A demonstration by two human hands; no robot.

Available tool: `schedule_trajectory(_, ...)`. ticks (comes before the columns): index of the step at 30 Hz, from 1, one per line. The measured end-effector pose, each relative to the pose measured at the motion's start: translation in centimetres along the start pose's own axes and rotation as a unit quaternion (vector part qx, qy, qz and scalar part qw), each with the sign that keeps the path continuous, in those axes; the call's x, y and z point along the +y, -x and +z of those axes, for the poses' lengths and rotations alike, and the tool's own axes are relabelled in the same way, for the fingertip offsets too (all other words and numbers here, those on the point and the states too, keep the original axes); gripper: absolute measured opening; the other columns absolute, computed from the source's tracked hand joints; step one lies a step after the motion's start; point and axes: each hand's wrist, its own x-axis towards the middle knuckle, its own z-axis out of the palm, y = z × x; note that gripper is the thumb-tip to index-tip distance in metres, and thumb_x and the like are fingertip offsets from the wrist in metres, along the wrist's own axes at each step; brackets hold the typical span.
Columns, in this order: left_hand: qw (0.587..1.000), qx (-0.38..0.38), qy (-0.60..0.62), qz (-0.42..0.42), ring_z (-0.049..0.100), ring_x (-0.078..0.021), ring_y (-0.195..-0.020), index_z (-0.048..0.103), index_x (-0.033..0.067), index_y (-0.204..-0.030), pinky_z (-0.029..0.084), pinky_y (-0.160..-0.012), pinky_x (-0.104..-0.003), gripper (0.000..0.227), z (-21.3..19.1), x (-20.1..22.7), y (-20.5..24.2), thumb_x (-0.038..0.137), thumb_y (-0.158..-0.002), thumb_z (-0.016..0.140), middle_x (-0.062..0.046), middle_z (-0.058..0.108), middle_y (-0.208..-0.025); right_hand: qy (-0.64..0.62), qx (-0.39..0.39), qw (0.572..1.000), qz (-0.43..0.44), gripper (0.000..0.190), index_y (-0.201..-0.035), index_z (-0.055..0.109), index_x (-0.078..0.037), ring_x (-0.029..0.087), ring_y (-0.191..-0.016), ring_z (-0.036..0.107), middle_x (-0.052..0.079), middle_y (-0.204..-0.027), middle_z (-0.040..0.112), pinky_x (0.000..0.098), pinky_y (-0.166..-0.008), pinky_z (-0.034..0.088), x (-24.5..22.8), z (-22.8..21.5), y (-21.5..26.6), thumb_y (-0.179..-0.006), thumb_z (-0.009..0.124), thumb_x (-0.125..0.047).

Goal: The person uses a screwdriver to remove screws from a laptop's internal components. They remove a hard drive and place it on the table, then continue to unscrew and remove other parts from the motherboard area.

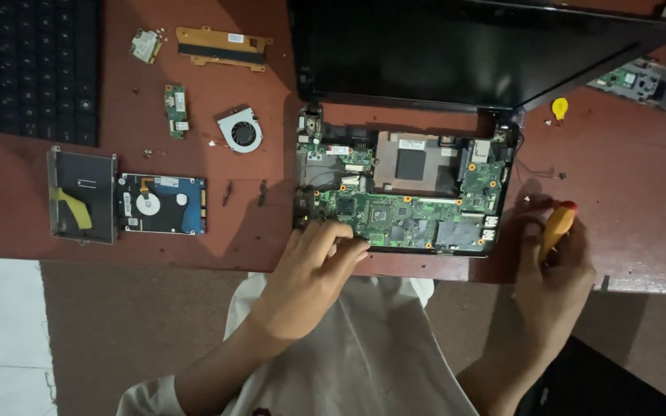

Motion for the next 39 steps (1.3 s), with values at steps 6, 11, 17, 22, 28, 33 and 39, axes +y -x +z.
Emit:
schedule_trajectory(6,0.996,0.002,0.070,-0.062,0.054,-0.0229,-0.084,0.059,0.0058,-0.096,0.051,-0.084,-0.040,0.009,-0.3,0.6,-0.7,0.010,-0.104,0.063,-0.007,0.047,-0.105,-0.060,-0.013,0.994,0.087,0.030,-0.138,0.057,-0.001,0.010,-0.059,0.032,0.002,-0.073,0.041,0.0274,-0.054,0.026,-6.4,-0.6,0.7,-0.109,0.053,-0.006)
schedule_trajectory(11,0.994,-0.008,0.090,-0.069,0.052,-0.0293,-0.086,0.054,0.0082,-0.101,0.043,-0.079,-0.044,0.010,-0.1,0.4,-0.4,0.006,-0.103,0.064,-0.012,0.047,-0.110,-0.171,-0.017,0.983,0.056,0.034,-0.138,0.059,-0.013,0.006,-0.071,0.031,-0.007,-0.081,0.035,0.0213,-0.064,0.025,-5.2,1.5,1.1,-0.106,0.056,-0.025)
schedule_trajectory(17,0.953,0.042,0.260,-0.151,0.062,-0.0311,-0.103,0.054,0.0065,-0.115,0.050,-0.090,-0.040,0.017,-3.4,-0.2,0.4,0.020,-0.110,0.046,-0.015,0.058,-0.111,-0.087,-0.019,0.988,0.123,0.022,-0.122,0.054,-0.010,0.012,-0.079,0.044,0.001,-0.091,0.049,0.0286,-0.074,0.038,-6.1,1.6,1.4,-0.108,0.071,-0.015)
schedule_trajectory(22,0.916,0.128,0.117,-0.361,0.061,-0.0120,-0.055,0.063,0.0193,-0.114,0.046,-0.052,-0.030,0.025,-7.5,-2.5,2.3,0.038,-0.104,0.050,0.001,0.070,-0.085,0.049,-0.049,0.992,0.104,0.034,-0.116,0.055,-0.007,0.028,-0.076,0.059,0.012,-0.091,0.062,0.0456,-0.068,0.043,0.2,2.3,0.5,-0.108,0.078,-0.030)
schedule_trajectory(28,0.923,0.230,0.035,-0.305,0.066,-0.0230,-0.094,0.065,0.0087,-0.119,0.056,-0.071,-0.032,0.018,-8.3,-4.5,2.9,0.017,-0.107,0.055,-0.010,0.065,-0.114,0.088,-0.042,0.994,0.043,0.035,-0.114,0.056,-0.002,0.031,-0.076,0.064,0.014,-0.091,0.065,0.0459,-0.067,0.047,3.6,3.1,0.4,-0.114,0.084,-0.024)
schedule_trajectory(33,0.959,0.195,-0.036,-0.204,0.057,-0.0281,-0.092,0.065,0.0005,-0.108,0.046,-0.085,-0.039,0.011,-6.2,-3.7,2.4,0.007,-0.106,0.056,-0.013,0.069,-0.103,0.061,-0.047,0.996,0.034,0.034,-0.104,0.052,-0.002,0.027,-0.066,0.052,0.013,-0.080,0.055,0.0429,-0.062,0.040,2.9,2.9,0.5,-0.117,0.080,-0.017)
schedule_trajectory(39,0.941,0.213,-0.130,-0.228,0.048,-0.0287,-0.091,0.068,0.0111,-0.112,0.050,-0.078,-0.043,0.009,-3.0,-3.8,3.4,0.009,-0.105,0.063,-0.011,0.056,-0.115,0.049,-0.048,0.997,0.025,0.033,-0.113,0.051,0.002,0.029,-0.072,0.056,0.017,-0.090,0.059,0.0426,-0.062,0.042,1.6,2.5,0.5,-0.112,0.080,-0.013)
